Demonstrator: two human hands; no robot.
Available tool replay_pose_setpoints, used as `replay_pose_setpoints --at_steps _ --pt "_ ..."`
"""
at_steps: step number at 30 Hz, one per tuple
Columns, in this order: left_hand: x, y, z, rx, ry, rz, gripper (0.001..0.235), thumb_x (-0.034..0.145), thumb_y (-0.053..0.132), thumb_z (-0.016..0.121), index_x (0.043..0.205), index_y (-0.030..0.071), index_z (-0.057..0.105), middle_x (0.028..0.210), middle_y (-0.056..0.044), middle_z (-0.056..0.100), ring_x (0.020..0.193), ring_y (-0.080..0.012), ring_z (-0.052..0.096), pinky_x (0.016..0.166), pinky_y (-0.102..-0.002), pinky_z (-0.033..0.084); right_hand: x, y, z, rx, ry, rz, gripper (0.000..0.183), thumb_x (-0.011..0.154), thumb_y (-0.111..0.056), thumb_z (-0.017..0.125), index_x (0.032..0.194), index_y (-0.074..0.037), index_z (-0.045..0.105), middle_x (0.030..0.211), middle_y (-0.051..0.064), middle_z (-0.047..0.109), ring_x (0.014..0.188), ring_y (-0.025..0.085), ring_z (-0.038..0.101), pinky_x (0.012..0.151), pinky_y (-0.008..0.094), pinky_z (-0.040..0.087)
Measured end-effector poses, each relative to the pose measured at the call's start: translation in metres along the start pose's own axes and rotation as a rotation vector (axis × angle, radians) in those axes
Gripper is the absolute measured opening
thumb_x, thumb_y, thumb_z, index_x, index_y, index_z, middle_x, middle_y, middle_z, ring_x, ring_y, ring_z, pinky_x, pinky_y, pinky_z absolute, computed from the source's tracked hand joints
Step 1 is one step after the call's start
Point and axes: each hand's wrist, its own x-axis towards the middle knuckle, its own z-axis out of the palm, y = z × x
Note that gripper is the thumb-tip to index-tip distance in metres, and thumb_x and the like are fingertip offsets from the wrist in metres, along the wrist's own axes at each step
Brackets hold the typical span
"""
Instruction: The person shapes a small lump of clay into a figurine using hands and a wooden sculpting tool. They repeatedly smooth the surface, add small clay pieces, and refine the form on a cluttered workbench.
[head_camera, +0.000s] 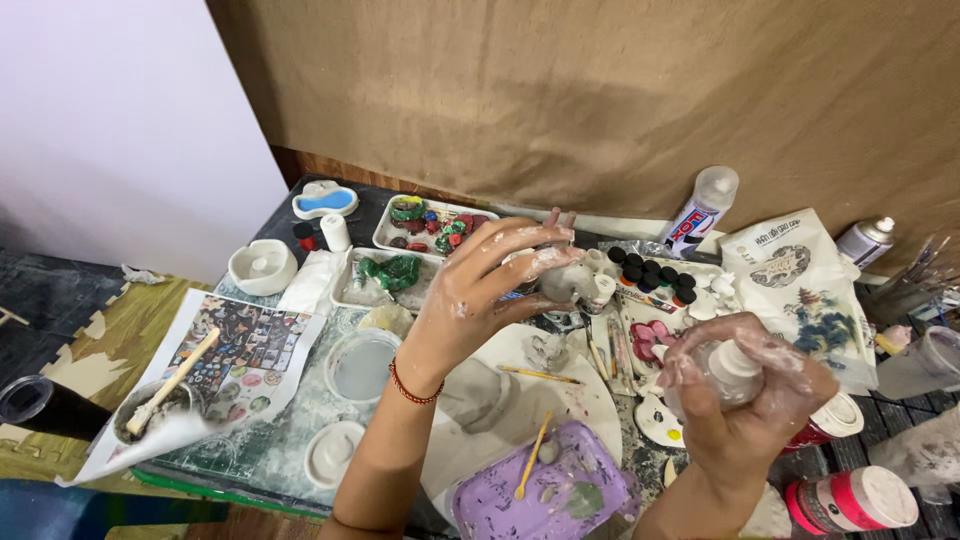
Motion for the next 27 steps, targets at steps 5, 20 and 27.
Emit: replay_pose_setpoints --at_steps 5,20,27 --pt "0.000 -0.002 0.000 0.008 0.008 0.026 0.066 0.071 0.012 0.090 0.132 0.017 0.064 0.134 0.000 0.066 0.126 -0.0273 0.063 0.108 -0.040 0.055 0.006 0.004 -0.001 0.018 0.066 0.019 0.051 0.100 0.000 0.071 0.134 -0.020 0.038 0.097 0.017 0.061 0.065 0.019 0.062 0.059 0.031 0.052" --pt "0.001 -0.007 0.001 0.151 -0.105 -0.042 0.066 0.075 0.021 0.089 0.135 0.014 0.061 0.134 -0.005 0.065 0.123 -0.0297 0.062 0.107 -0.043 0.052 0.029 0.000 -0.004 -0.301 -0.548 0.338 0.077 0.090 0.001 0.065 0.152 -0.003 0.020 0.126 0.022 0.049 0.118 0.027 0.055 0.099 0.039 0.047" --pt "-0.004 -0.011 0.002 0.101 -0.241 -0.223 0.061 0.080 0.028 0.087 0.132 0.012 0.060 0.126 -0.008 0.067 0.108 -0.0328 0.067 0.088 -0.040 0.056 0.004 0.062 0.011 -0.502 -0.930 0.328 0.077 0.098 -0.018 0.071 0.149 0.008 0.021 0.147 0.036 0.042 0.141 0.038 0.045 0.114 0.042 0.035"
